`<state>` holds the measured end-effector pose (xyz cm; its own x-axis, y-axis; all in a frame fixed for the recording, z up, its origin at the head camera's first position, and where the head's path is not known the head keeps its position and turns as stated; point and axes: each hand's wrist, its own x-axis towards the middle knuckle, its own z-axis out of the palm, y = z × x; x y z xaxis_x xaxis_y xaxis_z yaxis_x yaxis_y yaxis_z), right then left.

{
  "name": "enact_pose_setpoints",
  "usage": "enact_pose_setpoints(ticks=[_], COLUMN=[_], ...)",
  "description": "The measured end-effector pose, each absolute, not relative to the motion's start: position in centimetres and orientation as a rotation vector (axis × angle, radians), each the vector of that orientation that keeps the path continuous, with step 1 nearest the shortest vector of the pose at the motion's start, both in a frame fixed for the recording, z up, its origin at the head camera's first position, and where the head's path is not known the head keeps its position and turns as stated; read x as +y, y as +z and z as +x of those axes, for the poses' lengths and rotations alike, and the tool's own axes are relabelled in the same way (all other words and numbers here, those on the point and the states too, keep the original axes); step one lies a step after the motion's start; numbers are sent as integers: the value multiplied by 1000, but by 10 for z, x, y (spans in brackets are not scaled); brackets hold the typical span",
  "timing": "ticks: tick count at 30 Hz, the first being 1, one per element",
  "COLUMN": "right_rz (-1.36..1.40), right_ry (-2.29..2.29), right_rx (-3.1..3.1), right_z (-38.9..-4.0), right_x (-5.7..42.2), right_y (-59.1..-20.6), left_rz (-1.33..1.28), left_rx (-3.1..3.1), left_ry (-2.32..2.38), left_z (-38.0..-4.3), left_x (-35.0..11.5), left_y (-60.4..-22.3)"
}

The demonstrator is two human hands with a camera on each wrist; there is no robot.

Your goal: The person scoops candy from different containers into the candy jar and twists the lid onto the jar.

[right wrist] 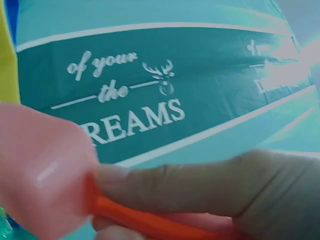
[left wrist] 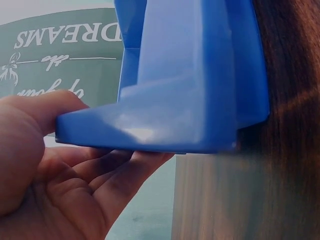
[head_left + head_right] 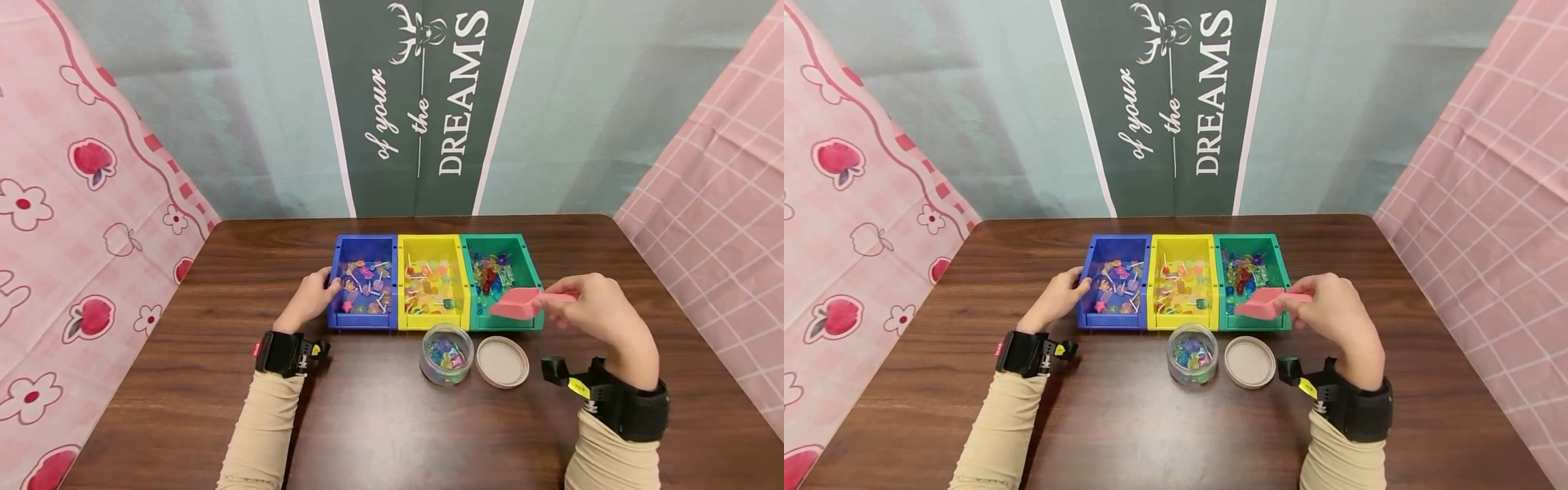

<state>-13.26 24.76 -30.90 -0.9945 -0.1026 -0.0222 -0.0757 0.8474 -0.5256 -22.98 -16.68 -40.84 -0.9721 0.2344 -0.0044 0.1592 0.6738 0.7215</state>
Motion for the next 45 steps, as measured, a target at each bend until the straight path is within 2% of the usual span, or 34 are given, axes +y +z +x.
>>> enact_pose_setpoints(ticks=[11, 30, 45], right_rz=[70, 138, 282], right_ry=[-795, -693, -601], right_rx=[2923, 2852, 2916], right_z=[-152, -177, -173], right_x=[236, 222, 199], right_y=[-327, -330, -333], left_rz=[328, 339, 310], left_rx=[2800, 2813, 2790], left_ry=[1181, 1189, 1182], left_z=[-229, -229, -230], left_x=[-167, -166, -165], left_y=[-409, -411, -410])
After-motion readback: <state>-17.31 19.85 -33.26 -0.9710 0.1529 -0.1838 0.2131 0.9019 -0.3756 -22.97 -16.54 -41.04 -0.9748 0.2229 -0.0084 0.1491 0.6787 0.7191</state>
